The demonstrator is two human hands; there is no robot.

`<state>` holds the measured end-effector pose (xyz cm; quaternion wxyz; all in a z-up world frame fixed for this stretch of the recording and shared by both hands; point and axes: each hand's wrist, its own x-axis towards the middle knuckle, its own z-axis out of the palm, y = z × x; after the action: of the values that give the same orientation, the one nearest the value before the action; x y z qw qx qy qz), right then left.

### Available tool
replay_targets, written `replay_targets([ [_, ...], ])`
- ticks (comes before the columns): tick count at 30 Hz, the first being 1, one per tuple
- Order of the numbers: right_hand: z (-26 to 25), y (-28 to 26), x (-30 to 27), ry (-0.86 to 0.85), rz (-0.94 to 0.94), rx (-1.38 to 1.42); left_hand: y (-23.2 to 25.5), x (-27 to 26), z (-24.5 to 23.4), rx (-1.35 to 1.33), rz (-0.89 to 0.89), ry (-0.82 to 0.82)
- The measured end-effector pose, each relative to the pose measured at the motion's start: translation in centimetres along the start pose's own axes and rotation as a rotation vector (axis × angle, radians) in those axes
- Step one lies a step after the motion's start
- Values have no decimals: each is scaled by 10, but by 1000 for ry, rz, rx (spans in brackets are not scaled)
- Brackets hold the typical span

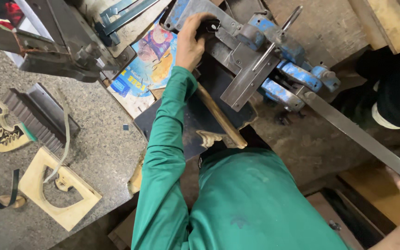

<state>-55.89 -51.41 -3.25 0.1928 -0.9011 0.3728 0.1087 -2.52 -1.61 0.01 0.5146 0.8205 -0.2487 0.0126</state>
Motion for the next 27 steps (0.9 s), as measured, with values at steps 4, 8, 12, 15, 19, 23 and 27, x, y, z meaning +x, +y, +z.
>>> replay_targets([
  [4, 7, -13, -3, -130, 80, -39, -1, 1, 1, -39, -26, -15],
  [8, 4, -7, -6, -70, 81, -86, -2, 3, -2, -20, -20, -61],
  [12, 2, -25, -11, -71, 22, -152, -6, 4, -3, -11, 22, -64],
  [15, -13, -19, 4, -72, 57, 63, -6, 4, -5, -58, 0, -55],
  [19, 1, -30, -4, -65, 16, -118, -3, 3, -9, -37, 2, -77],
  [23, -9, -21, -5, -28, 36, -171, -1, 2, -8, -39, -19, -101],
  [27, -5, -38, 1, -51, 16, -282, -5, 5, -4, -65, 33, -76],
])
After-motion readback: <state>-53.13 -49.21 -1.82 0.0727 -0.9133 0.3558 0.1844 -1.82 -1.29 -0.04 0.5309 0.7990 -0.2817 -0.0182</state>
